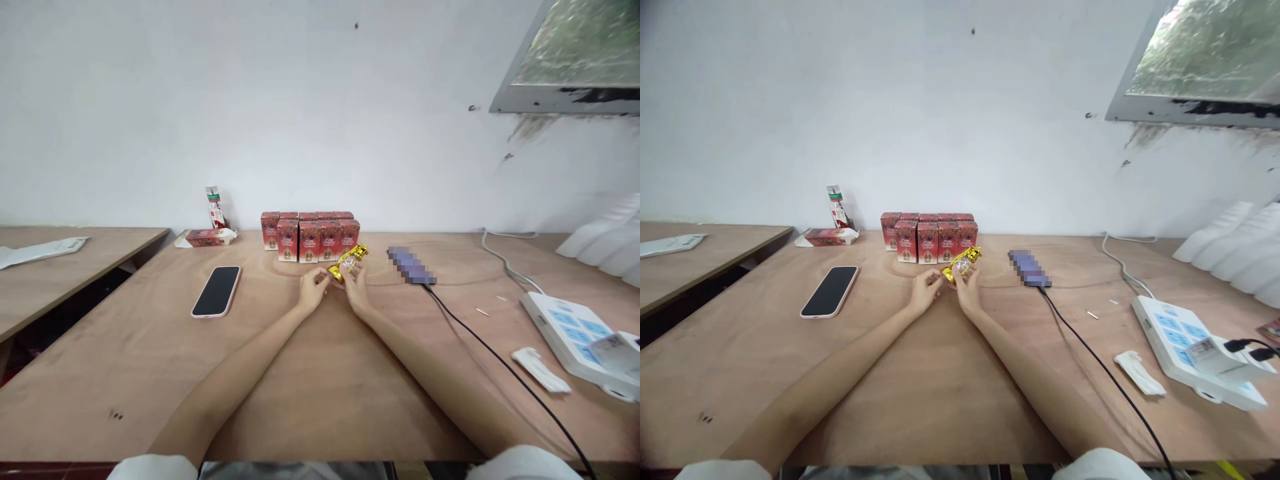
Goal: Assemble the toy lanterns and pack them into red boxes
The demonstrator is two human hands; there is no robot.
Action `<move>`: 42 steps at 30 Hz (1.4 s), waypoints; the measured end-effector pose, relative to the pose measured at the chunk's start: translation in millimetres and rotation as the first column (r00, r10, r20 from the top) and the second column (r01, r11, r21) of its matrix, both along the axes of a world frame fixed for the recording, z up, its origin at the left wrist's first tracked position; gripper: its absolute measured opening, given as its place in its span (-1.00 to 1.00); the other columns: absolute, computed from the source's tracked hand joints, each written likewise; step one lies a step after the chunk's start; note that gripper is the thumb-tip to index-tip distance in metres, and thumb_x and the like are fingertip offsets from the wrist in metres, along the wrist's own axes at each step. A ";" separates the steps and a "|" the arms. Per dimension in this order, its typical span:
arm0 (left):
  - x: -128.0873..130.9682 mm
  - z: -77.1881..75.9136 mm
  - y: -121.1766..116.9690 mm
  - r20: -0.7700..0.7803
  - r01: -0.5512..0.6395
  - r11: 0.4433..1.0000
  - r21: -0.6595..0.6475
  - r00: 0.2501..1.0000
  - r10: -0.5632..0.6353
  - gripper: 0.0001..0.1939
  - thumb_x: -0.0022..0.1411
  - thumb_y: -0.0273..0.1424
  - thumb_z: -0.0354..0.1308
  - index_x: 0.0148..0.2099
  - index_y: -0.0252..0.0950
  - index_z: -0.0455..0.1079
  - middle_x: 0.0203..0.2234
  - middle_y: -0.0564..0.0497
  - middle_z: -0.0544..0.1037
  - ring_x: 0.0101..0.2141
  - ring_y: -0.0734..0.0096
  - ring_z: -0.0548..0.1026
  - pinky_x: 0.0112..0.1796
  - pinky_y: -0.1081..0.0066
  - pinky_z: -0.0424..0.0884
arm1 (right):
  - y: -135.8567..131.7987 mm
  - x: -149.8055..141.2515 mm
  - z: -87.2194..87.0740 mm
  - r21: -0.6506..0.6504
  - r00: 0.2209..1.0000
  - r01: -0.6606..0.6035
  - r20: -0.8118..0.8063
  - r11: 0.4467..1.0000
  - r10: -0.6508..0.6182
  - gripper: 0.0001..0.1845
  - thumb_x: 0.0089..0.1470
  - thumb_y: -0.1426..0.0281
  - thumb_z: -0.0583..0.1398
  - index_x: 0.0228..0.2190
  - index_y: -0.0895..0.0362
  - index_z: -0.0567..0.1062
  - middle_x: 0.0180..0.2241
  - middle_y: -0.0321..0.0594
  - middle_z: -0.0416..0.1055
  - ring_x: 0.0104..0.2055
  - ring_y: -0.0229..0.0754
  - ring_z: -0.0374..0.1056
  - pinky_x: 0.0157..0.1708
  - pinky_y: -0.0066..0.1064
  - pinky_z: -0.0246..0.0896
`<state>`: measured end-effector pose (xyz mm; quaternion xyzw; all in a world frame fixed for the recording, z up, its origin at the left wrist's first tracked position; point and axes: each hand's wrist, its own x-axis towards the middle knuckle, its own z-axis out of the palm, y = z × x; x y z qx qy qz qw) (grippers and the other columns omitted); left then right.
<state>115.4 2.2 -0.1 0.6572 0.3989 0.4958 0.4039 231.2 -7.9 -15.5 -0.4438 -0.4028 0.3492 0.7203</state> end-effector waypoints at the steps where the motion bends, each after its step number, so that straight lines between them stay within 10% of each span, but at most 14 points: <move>1: 0.0 0.4 -0.5 -0.011 -0.005 1.000 0.017 1.000 0.005 -0.89 0.11 -0.38 0.09 -0.42 -0.29 0.36 -0.67 0.17 0.37 -0.66 0.59 0.32 -0.58 0.58 0.23 | 1.5 0.9 -1.1 0.003 1.000 0.009 0.006 1.000 -0.009 -0.46 -0.19 0.03 0.25 -0.27 0.01 0.16 -0.18 -0.23 0.41 -0.17 -0.18 0.40 -0.22 -0.29 0.39; 9: 0.8 0.9 -1.6 -0.081 -0.019 0.995 0.100 0.996 0.028 -0.88 0.15 -0.38 0.06 -0.43 -0.28 0.32 -0.62 0.16 0.37 -0.63 0.58 0.31 -0.54 0.57 0.26 | 10.3 5.5 -8.8 -0.016 1.000 -0.004 -0.027 1.000 0.004 -0.52 -0.20 0.06 0.26 -0.34 0.03 0.21 -0.23 -0.27 0.44 -0.12 -0.17 0.37 -0.10 -0.28 0.28; 18: 0.1 2.2 -3.1 -0.258 -0.113 0.987 0.118 0.956 0.141 -0.92 0.10 -0.52 0.10 -0.42 -0.28 0.37 -0.57 0.14 0.45 -0.55 0.53 0.40 -0.45 0.55 0.27 | 22.3 14.2 -4.8 -0.023 0.968 -0.073 -0.243 0.997 0.066 -0.56 -0.26 0.07 0.30 -0.46 0.06 0.27 -0.46 -0.39 0.41 -0.35 -0.24 0.40 -0.42 -0.42 0.33; 28: -9.4 11.2 20.8 -0.551 -0.232 0.961 0.148 0.788 0.275 -0.90 0.11 -0.34 0.25 -0.42 -0.23 0.48 -0.42 -0.02 0.60 -0.31 0.24 0.52 -0.35 0.42 0.31 | 23.3 19.4 -0.8 0.018 0.919 -0.034 -0.393 0.999 0.038 -0.59 -0.26 0.09 0.33 -0.43 0.08 0.38 -0.40 -0.35 0.48 -0.30 -0.23 0.43 -0.39 -0.43 0.35; 42: -5.3 16.2 25.3 -0.784 -0.026 0.934 0.357 0.535 0.315 -0.79 0.30 -0.36 -0.01 -0.15 -0.25 0.44 -0.14 -0.10 0.54 -0.19 0.21 0.52 -0.22 0.32 0.37 | 19.6 20.2 -1.8 0.008 0.905 -0.091 -0.416 0.996 0.086 -0.59 -0.30 0.14 0.38 -0.42 0.06 0.42 -0.42 -0.38 0.49 -0.32 -0.23 0.45 -0.42 -0.46 0.37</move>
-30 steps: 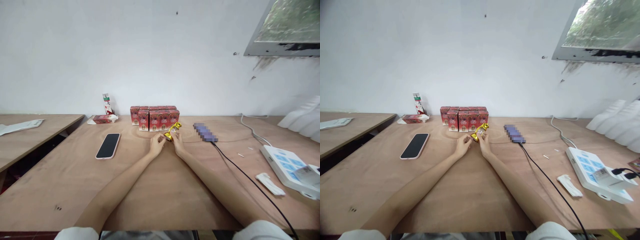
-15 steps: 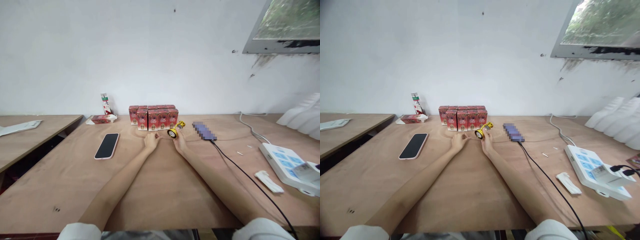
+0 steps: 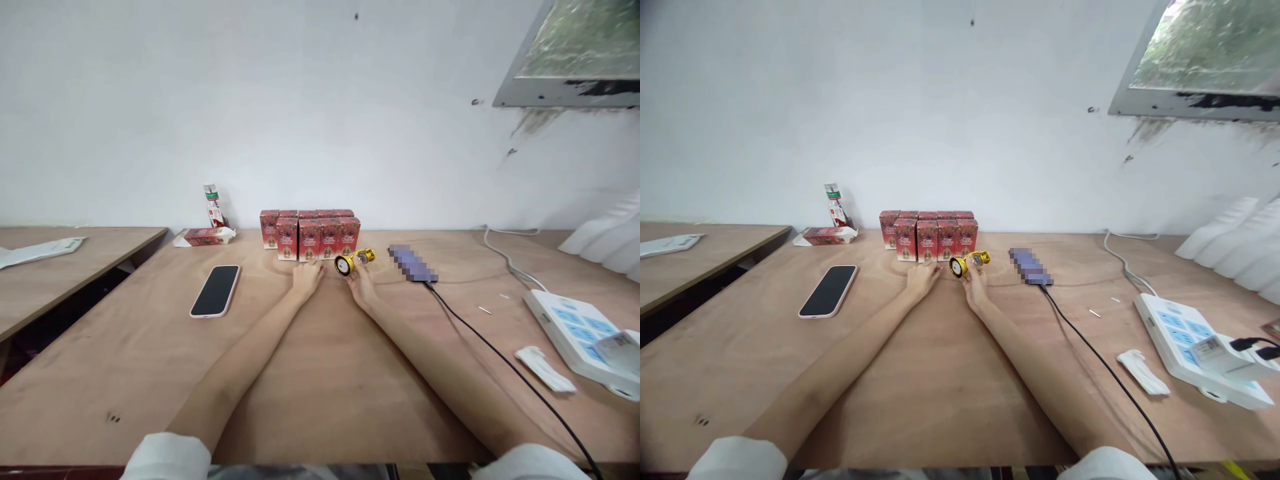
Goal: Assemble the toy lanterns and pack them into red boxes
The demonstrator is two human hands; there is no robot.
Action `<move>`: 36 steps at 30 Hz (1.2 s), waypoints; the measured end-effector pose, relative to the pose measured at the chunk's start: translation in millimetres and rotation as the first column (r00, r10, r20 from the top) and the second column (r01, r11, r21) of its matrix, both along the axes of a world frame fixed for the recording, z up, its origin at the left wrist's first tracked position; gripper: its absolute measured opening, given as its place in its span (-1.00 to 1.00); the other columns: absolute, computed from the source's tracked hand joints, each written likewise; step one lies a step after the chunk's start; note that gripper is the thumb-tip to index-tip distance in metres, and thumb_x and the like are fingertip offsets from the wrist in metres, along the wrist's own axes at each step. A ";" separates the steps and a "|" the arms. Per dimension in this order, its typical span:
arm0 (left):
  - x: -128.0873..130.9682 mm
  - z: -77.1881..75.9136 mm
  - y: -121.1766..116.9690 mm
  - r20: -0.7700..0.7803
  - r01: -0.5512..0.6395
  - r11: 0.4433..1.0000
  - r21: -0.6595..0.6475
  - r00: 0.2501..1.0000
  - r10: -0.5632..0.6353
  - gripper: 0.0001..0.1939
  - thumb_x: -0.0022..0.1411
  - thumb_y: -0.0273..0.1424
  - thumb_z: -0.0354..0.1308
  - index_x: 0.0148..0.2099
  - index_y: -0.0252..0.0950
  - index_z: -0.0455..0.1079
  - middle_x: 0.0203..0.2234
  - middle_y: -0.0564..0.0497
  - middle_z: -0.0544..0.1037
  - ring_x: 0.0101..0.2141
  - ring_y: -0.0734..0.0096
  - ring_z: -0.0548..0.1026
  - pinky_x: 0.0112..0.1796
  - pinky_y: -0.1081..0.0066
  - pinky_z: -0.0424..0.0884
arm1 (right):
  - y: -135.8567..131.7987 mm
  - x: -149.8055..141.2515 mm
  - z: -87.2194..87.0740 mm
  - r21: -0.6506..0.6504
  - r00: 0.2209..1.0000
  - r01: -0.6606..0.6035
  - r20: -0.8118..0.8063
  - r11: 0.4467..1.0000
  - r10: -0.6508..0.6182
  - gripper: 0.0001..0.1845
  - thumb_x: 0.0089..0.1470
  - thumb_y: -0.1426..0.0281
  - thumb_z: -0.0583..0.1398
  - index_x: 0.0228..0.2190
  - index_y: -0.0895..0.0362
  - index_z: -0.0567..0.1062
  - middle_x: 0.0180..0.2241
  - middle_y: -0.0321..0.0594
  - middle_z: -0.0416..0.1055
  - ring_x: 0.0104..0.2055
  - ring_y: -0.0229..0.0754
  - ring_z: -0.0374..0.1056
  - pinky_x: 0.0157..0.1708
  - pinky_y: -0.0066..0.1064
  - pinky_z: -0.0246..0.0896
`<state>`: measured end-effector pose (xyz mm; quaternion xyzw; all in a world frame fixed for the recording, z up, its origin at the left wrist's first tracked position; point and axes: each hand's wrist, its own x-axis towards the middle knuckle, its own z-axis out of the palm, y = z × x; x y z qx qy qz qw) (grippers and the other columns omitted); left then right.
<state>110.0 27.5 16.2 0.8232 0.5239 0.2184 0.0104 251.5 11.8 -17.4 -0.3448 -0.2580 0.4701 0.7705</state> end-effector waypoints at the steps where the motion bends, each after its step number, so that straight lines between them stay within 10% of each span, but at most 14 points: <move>1: 0.5 0.0 2.9 -0.021 0.019 1.000 0.012 1.000 -0.018 -0.80 0.29 -0.40 0.00 -0.16 -0.27 0.45 -0.14 -0.12 0.54 -0.19 0.21 0.52 -0.22 0.32 0.37 | 0.3 0.5 -0.6 0.001 1.000 -0.001 0.003 1.000 0.000 -0.59 -0.30 0.13 0.38 -0.42 0.05 0.42 -0.41 -0.39 0.50 -0.31 -0.23 0.45 -0.42 -0.46 0.37; 18: 4.7 -14.5 -3.4 0.074 0.294 0.879 0.374 0.936 -0.345 -0.52 0.25 -0.26 0.04 0.16 -0.36 0.18 -0.04 -0.19 0.49 -0.05 0.20 0.47 -0.05 0.27 0.34 | -3.0 -1.4 -1.6 0.028 0.997 -0.022 0.077 0.999 0.020 -0.53 -0.34 0.14 0.40 -0.35 0.03 0.41 -0.34 -0.38 0.50 -0.31 -0.25 0.44 -0.45 -0.49 0.34; 36: 2.1 -16.0 -1.2 0.104 0.250 0.887 0.388 0.944 -0.312 -0.65 0.19 -0.31 0.09 0.00 -0.34 0.29 -0.19 -0.14 0.55 -0.11 0.19 0.49 -0.10 0.27 0.30 | -7.9 -6.3 6.1 0.024 0.995 -0.041 0.092 0.999 0.039 -0.51 -0.40 0.23 0.42 -0.37 0.03 0.39 -0.34 -0.41 0.49 -0.28 -0.25 0.44 -0.41 -0.48 0.38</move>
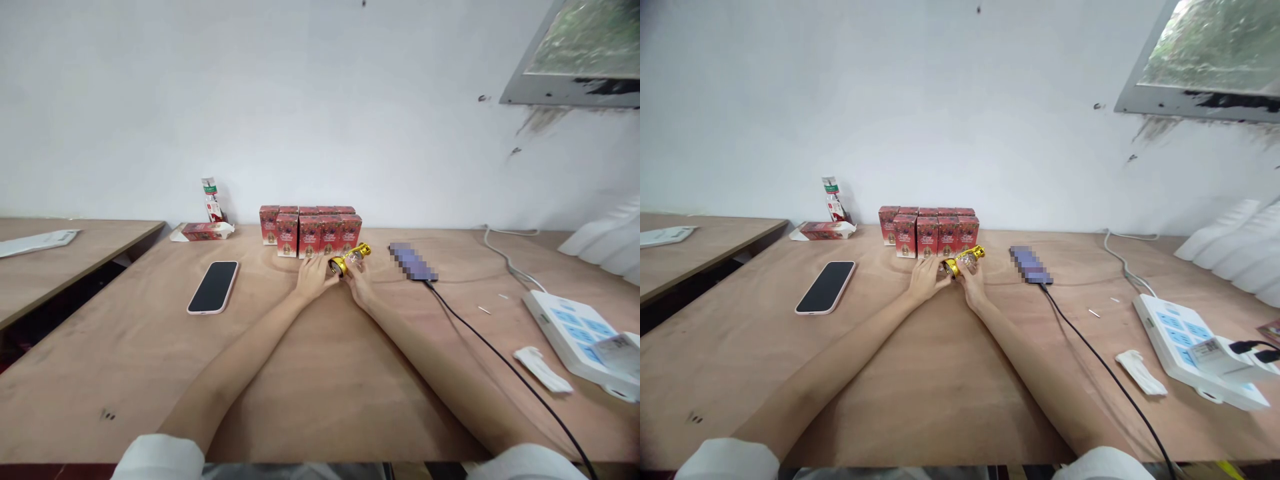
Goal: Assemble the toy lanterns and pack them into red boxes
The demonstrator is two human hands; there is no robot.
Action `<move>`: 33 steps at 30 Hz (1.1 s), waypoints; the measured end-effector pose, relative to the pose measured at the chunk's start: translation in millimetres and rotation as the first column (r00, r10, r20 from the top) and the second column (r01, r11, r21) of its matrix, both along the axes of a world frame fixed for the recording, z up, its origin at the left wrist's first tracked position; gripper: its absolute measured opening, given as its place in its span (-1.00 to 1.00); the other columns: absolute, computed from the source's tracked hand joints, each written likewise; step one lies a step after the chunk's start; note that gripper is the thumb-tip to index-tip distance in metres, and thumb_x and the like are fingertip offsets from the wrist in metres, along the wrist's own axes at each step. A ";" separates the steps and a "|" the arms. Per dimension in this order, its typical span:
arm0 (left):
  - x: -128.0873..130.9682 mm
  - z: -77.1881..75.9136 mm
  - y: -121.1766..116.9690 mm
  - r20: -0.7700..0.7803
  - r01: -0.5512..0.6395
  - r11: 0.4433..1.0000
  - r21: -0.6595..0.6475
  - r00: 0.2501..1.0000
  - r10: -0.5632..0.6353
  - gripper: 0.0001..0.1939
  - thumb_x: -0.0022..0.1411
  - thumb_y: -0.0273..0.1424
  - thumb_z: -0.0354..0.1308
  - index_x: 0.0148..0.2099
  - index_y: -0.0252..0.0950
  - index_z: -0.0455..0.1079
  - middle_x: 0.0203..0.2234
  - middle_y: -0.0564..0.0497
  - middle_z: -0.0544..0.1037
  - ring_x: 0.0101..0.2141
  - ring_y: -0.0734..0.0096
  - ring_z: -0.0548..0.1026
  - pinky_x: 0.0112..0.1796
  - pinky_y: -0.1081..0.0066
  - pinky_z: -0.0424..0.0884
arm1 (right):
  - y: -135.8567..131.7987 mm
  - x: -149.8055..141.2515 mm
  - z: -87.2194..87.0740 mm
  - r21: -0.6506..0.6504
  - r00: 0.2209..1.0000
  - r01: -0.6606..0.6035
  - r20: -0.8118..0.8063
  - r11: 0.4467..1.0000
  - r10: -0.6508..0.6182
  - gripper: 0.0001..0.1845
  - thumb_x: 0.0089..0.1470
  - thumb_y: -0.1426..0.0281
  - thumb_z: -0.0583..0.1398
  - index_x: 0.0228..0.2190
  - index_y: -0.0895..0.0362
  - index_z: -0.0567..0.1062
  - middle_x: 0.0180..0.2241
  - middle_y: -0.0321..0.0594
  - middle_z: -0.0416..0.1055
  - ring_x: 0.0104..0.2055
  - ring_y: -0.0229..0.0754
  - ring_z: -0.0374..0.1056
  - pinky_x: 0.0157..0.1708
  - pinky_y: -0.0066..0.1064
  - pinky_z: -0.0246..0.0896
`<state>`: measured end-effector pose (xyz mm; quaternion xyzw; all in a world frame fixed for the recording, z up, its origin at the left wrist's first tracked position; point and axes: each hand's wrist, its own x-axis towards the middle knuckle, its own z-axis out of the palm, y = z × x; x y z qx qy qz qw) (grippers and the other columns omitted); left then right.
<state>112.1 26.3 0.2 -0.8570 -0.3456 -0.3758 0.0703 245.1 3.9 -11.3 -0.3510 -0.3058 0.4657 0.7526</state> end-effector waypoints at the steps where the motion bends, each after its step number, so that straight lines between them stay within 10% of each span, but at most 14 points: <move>1: -0.1 0.0 -0.3 0.002 -0.004 1.000 -0.003 1.000 0.004 -0.66 0.18 -0.31 0.09 -0.01 -0.34 0.29 -0.19 -0.14 0.54 -0.11 0.19 0.49 -0.10 0.27 0.30 | -0.4 -0.4 0.3 -0.007 1.000 -0.001 0.003 1.000 0.001 -0.50 -0.41 0.23 0.42 -0.36 0.03 0.39 -0.34 -0.41 0.48 -0.28 -0.24 0.43 -0.41 -0.48 0.38; 33: 2.0 -4.1 -3.2 0.079 0.102 0.988 -0.119 0.992 -0.093 -0.49 0.11 -0.43 0.09 0.14 -0.27 0.18 -0.08 -0.11 0.49 -0.06 0.20 0.45 -0.07 0.24 0.40 | 1.1 1.9 -3.8 -0.011 0.990 0.121 0.073 0.993 -0.119 -0.48 -0.34 0.16 0.38 -0.29 0.05 0.39 -0.30 -0.32 0.47 -0.30 -0.17 0.43 -0.34 -0.28 0.41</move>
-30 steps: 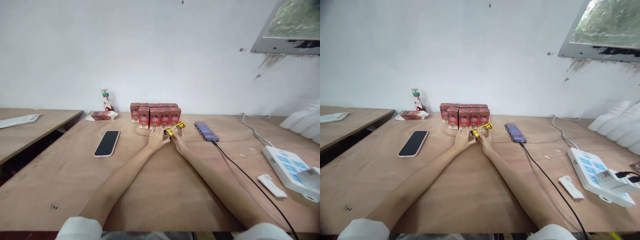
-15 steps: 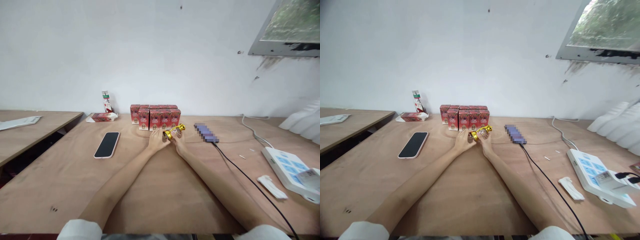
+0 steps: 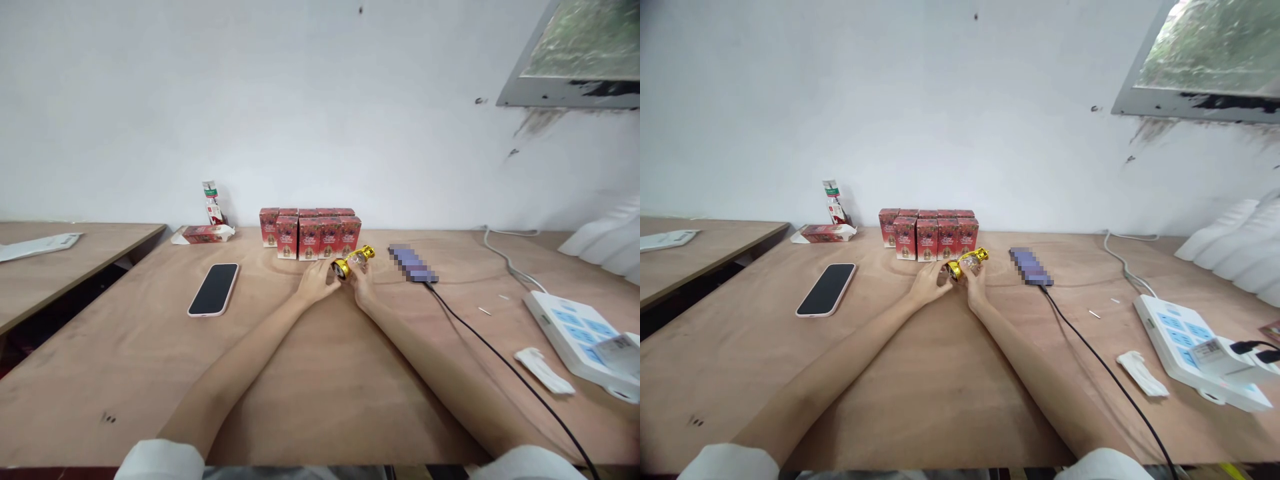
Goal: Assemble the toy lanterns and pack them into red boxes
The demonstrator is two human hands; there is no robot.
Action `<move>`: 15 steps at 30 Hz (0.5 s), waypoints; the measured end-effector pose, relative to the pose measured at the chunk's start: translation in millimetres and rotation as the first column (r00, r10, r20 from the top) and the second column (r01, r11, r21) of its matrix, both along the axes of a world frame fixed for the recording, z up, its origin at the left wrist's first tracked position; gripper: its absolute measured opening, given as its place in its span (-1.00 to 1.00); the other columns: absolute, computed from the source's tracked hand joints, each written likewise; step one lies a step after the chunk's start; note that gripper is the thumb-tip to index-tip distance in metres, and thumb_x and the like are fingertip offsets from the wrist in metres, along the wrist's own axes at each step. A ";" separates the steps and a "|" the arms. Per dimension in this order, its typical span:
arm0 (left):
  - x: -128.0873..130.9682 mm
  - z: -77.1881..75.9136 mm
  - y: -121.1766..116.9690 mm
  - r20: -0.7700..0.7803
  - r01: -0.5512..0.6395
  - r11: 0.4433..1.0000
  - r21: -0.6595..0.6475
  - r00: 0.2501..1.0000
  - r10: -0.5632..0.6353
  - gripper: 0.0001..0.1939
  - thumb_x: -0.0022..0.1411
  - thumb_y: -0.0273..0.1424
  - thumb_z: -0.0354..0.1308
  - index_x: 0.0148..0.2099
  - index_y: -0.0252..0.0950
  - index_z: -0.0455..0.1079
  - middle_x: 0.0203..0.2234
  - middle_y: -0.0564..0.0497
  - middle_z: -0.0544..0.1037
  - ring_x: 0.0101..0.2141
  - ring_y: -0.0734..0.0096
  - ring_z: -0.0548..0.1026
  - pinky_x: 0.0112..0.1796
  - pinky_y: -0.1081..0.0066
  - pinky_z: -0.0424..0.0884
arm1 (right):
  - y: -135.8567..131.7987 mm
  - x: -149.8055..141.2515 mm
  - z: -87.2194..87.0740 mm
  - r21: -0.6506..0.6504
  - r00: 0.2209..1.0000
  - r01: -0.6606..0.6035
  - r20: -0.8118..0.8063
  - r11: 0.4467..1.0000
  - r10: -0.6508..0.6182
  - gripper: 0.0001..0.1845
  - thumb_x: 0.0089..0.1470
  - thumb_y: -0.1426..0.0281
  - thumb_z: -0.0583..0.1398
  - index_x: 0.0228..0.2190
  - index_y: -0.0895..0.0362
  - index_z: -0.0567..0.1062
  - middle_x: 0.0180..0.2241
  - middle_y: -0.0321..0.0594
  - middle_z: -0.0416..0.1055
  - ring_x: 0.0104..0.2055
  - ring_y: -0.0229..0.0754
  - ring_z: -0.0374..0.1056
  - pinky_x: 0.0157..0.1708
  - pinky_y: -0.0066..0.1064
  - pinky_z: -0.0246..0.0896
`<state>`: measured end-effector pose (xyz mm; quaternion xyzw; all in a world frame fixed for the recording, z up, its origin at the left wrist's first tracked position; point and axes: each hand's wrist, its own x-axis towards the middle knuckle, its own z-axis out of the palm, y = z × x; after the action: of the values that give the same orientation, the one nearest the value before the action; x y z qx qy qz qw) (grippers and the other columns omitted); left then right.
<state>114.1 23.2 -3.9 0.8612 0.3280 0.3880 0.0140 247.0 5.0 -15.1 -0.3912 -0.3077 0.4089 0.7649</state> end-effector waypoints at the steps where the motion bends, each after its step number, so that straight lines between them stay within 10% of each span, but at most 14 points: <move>1: 0.1 0.3 -0.1 -0.008 0.000 1.000 -0.011 1.000 0.000 -0.48 0.11 -0.44 0.08 0.15 -0.28 0.17 -0.07 -0.11 0.49 -0.06 0.21 0.45 -0.07 0.25 0.40 | 0.7 1.3 0.0 -0.002 1.000 -0.021 -0.001 1.000 0.021 -0.48 -0.34 0.15 0.38 -0.30 0.06 0.40 -0.31 -0.32 0.47 -0.31 -0.18 0.43 -0.34 -0.28 0.41; 15: 0.6 7.8 -3.8 -0.167 -0.081 0.997 -0.008 0.983 0.079 -0.53 0.15 -0.41 0.05 0.14 -0.28 0.22 -0.12 -0.10 0.53 -0.07 0.19 0.44 -0.02 0.22 0.25 | 11.7 19.2 -1.2 0.020 0.995 -0.100 0.022 0.995 0.100 -0.52 -0.35 0.21 0.40 -0.32 0.05 0.41 -0.27 -0.35 0.50 -0.18 -0.18 0.44 -0.18 -0.30 0.39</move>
<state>114.8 19.4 3.9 0.8766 0.3652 0.3127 -0.0226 266.2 16.7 -16.4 -0.3717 -0.3391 0.4393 0.7442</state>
